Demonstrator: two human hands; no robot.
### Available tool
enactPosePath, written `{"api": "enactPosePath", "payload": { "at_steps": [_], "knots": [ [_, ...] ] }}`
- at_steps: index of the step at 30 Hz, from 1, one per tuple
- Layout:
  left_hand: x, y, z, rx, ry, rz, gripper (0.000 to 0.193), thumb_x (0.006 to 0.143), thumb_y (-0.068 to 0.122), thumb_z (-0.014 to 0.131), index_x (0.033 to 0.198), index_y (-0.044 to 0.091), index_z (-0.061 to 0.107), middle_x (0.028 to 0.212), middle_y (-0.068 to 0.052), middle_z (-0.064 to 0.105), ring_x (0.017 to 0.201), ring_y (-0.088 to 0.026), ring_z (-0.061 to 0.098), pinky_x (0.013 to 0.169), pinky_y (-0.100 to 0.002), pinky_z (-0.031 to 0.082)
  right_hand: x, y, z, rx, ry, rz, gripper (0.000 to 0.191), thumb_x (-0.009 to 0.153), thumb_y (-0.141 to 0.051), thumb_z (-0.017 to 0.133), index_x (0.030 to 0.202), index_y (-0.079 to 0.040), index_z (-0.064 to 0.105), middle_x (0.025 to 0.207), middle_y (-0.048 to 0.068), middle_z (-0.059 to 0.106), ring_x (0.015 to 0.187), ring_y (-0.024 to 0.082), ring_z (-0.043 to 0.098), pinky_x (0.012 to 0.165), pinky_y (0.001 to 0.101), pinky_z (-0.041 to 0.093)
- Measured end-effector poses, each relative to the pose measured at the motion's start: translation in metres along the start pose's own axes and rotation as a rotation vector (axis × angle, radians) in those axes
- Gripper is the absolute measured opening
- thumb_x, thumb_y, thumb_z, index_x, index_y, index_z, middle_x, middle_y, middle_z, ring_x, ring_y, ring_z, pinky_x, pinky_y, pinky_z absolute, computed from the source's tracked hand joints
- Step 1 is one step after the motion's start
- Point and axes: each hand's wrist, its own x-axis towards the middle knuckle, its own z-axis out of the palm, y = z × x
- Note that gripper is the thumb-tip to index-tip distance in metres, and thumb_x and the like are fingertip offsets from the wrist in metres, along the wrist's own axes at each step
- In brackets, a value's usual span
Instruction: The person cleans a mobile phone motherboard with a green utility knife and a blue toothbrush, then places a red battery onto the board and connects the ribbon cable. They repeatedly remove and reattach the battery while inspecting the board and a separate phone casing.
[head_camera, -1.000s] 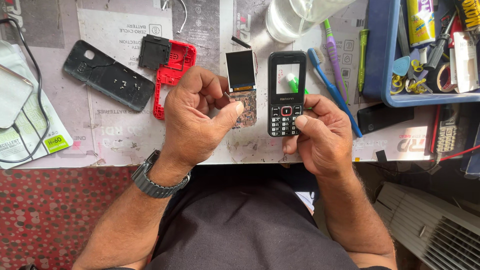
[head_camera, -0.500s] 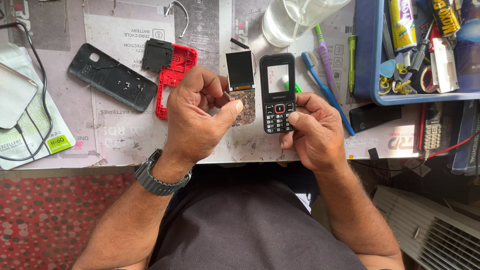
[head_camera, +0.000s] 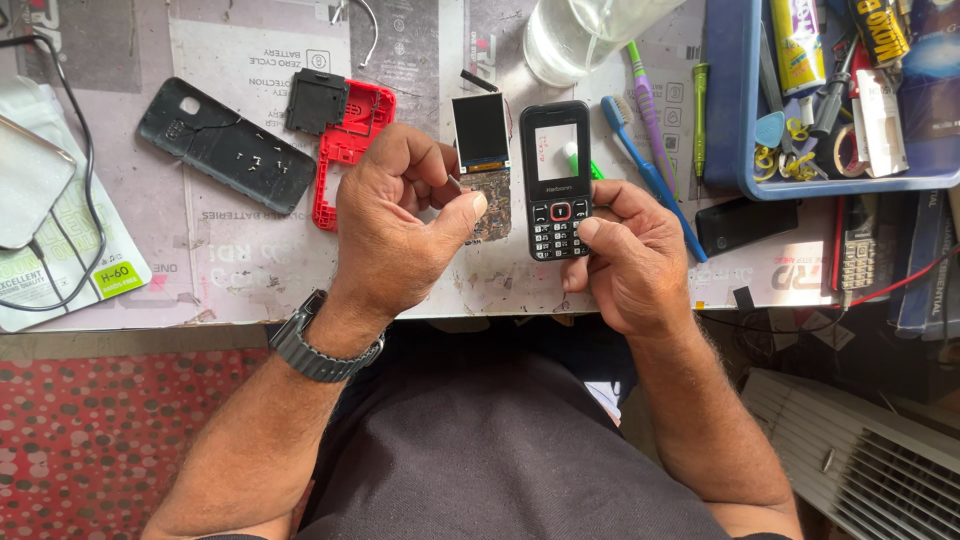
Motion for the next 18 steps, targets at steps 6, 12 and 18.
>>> {"api": "enactPosePath", "payload": {
  "at_steps": [6,12,18],
  "knots": [
    [-0.002,-0.001,0.000,-0.031,0.019,-0.019,0.030,0.091,-0.006,0.075,0.100,0.007,0.050,0.106,-0.007,0.059,0.092,-0.007,0.065,0.083,-0.025,0.064,-0.035,-0.024,0.005,-0.870,0.142,-0.240,0.026,0.093,-0.001,0.070,0.118,0.007,0.068,0.095,0.013,0.073,0.071,0.014,0.068,0.064,0.0264,0.056],
    [-0.004,0.000,-0.001,-0.050,0.041,0.011,0.030,0.093,-0.007,0.075,0.101,0.007,0.049,0.104,-0.005,0.061,0.091,-0.006,0.063,0.082,-0.023,0.062,-0.054,-0.025,0.014,-1.530,0.173,-0.660,0.024,0.090,0.000,0.079,0.114,-0.001,0.074,0.112,0.013,0.070,0.085,0.018,0.073,0.070,0.0262,0.059],
    [-0.002,0.001,0.002,0.091,0.047,0.031,0.031,0.090,-0.007,0.075,0.098,0.007,0.049,0.102,-0.005,0.061,0.086,-0.005,0.062,0.077,-0.021,0.061,-0.045,-0.028,0.027,-1.573,0.054,-0.688,0.034,0.082,-0.005,0.083,0.113,0.001,0.074,0.110,0.015,0.066,0.079,0.022,0.070,0.066,0.0298,0.058]
  ]
}}
